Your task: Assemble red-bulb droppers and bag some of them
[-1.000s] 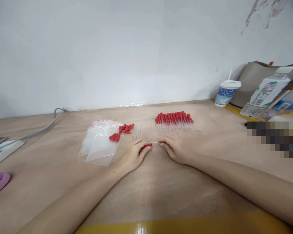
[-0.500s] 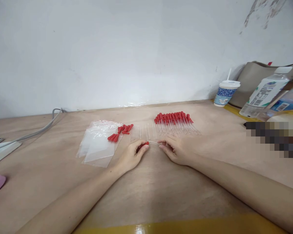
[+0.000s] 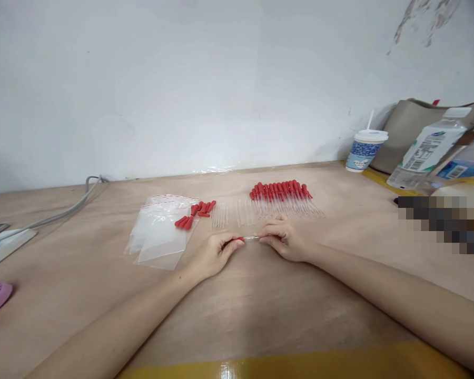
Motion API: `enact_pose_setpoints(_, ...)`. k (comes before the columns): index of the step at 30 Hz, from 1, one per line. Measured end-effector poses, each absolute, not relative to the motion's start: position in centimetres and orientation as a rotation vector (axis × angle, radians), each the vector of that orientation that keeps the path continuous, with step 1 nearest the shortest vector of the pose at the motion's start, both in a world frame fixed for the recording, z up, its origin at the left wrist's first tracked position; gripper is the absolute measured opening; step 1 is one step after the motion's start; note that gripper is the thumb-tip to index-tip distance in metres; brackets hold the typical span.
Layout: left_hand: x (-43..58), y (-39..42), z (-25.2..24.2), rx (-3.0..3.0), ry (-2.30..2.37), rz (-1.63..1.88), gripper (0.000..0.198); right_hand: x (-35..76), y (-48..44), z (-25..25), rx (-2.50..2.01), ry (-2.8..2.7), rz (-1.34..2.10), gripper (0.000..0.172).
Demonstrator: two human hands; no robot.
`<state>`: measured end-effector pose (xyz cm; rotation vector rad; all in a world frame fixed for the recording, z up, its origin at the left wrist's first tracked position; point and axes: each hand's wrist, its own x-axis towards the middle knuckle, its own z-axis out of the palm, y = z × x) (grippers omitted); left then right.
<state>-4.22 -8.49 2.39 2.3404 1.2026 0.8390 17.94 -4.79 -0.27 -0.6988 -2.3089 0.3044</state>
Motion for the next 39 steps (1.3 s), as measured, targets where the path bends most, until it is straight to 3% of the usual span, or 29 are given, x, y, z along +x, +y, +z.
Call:
enact_pose_setpoints(11, -3.9, -8.5, 2.4, 2.524, 1.216, 0.841, 0.02, 17.8, -5.4, -0.7, -0.704, -2.336, -0.077, 0.023)
enact_pose_setpoints(20, -3.9, -8.5, 2.6, 2.277, 1.283, 0.992, 0.015, 17.5, -5.9, 0.1, -0.897, -2.239, 0.153, 0.017)
enact_pose_setpoints(39, -4.1, -8.0, 1.5, 2.222, 1.149, 0.954, 0.016, 16.3, -5.9, 0.3, -0.73, -2.36, -0.073, 0.028)
